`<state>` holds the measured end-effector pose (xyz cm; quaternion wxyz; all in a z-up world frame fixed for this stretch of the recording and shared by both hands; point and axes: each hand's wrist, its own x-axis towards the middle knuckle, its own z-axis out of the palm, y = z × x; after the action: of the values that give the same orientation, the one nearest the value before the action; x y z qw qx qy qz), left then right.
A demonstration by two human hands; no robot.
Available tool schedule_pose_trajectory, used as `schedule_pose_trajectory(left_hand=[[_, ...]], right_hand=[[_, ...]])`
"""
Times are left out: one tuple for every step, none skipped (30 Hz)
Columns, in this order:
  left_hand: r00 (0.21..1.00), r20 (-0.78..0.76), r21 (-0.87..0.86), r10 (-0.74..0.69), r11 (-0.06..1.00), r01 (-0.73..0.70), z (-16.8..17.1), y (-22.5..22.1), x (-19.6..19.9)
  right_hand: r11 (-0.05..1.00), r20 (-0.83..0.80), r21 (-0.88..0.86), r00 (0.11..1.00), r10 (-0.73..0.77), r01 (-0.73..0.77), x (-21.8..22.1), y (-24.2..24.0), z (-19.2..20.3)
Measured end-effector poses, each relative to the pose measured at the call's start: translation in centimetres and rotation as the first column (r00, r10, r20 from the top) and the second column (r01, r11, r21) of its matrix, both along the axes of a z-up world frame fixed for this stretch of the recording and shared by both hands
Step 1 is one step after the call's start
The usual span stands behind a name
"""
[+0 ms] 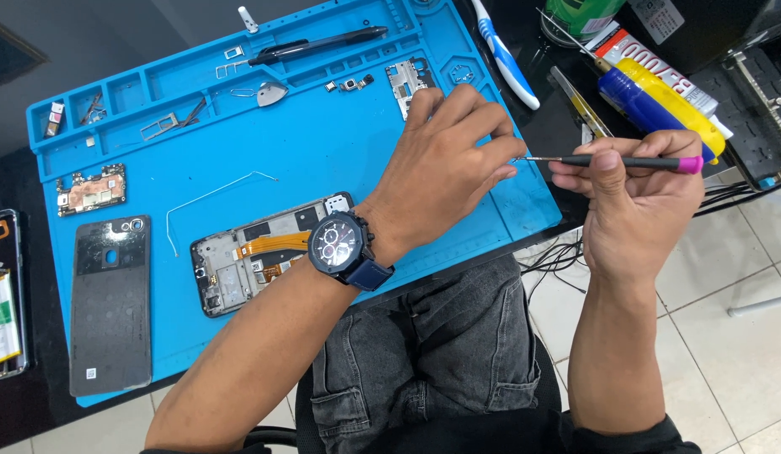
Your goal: The person uses a screwdriver to remove screws from a disassembled smartphone placed on a blue work mat. They carefully unscrew components and place the screws on the mat while handling the phone's internal parts.
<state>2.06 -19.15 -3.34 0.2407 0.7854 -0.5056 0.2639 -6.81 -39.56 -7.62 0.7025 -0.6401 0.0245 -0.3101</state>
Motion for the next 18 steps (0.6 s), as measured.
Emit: schedule_pose_trajectory(left_hand=[[1.000,0.000,0.001,-0.002,1.000,0.002,-0.17,-0.11,0.05],[1.000,0.004,-0.009,-0.002,1.000,0.002,-0.35,-0.18,0.10],[1.000,0.009,-0.018,-0.003,1.000,0.003,-0.53,-0.25,0.16],[1.000,0.008,-0.017,-0.003,1.000,0.003,-0.55,-0.31,0.15],[1.000,0.019,-0.024,0.003,1.000,-0.003,-0.58,-0.37,0.14],[0.999,0.030,-0.032,0.009,0.999,-0.008,-0.61,-0.48,0.14],[1.000,0.029,-0.032,0.008,0.999,-0.007,-0.61,-0.51,0.15],[0.999,0.034,-0.027,0.012,1.000,-0.011,-0.62,-0.56,0.15],[0.999,0.039,-0.022,0.017,1.000,-0.016,-0.62,-0.60,0.14],[0.999,0.039,-0.022,0.017,1.000,-0.016,-0.62,-0.64,0.11],[0.999,0.043,-0.016,0.022,1.000,-0.021,-0.60,-0.67,0.08],[0.999,0.046,-0.009,0.027,1.000,-0.027,-0.58,-0.69,0.06],[0.999,0.046,-0.008,0.027,1.000,-0.026,-0.56,-0.69,0.05],[0.999,0.040,-0.011,0.027,1.000,-0.027,-0.54,-0.70,0.05],[0.999,0.033,-0.014,0.028,1.000,-0.027,-0.52,-0.72,0.05],[0.999,0.033,-0.012,0.026,1.000,-0.026,-0.56,-0.71,0.08],[1.000,0.014,-0.013,0.019,1.000,-0.019,-0.60,-0.70,0.10],[1.000,-0.006,-0.014,0.012,1.000,-0.012,-0.64,-0.69,0.13]], right_hand=[[1.000,0.000,0.001,1.000,-0.002,0.002,-0.01,-0.06,-0.03],[1.000,0.007,-0.015,1.000,0.006,-0.006,0.00,-0.09,-0.07],[0.999,0.014,-0.031,1.000,0.013,-0.013,0.01,-0.11,-0.12],[0.999,0.013,-0.030,1.000,0.013,-0.013,0.03,-0.09,-0.16],[1.000,0.015,-0.027,1.000,0.011,-0.010,0.05,-0.08,-0.19],[1.000,0.017,-0.026,1.000,0.007,-0.007,0.05,-0.10,-0.22],[1.000,0.016,-0.025,1.000,0.006,-0.006,0.09,-0.10,-0.26],[1.000,0.021,-0.029,1.000,0.007,-0.006,0.11,-0.12,-0.30],[0.999,0.026,-0.032,1.000,0.007,-0.007,0.13,-0.13,-0.34],[0.999,0.025,-0.032,1.000,0.007,-0.006,0.12,-0.12,-0.31],[0.999,0.025,-0.033,1.000,0.009,-0.008,0.11,-0.11,-0.27],[0.999,0.025,-0.033,1.000,0.011,-0.010,0.11,-0.09,-0.24],[0.999,0.025,-0.033,1.000,0.010,-0.009,0.14,-0.07,-0.23],[0.999,0.031,-0.036,0.999,0.012,-0.011,0.15,-0.05,-0.23],[0.999,0.037,-0.039,0.999,0.015,-0.013,0.15,-0.04,-0.22],[0.999,0.036,-0.038,0.999,0.013,-0.012,0.13,0.00,-0.17],[0.999,0.032,-0.035,0.999,0.013,-0.012,0.11,0.04,-0.12],[0.999,0.028,-0.034,1.000,0.012,-0.011,0.09,0.08,-0.06]])
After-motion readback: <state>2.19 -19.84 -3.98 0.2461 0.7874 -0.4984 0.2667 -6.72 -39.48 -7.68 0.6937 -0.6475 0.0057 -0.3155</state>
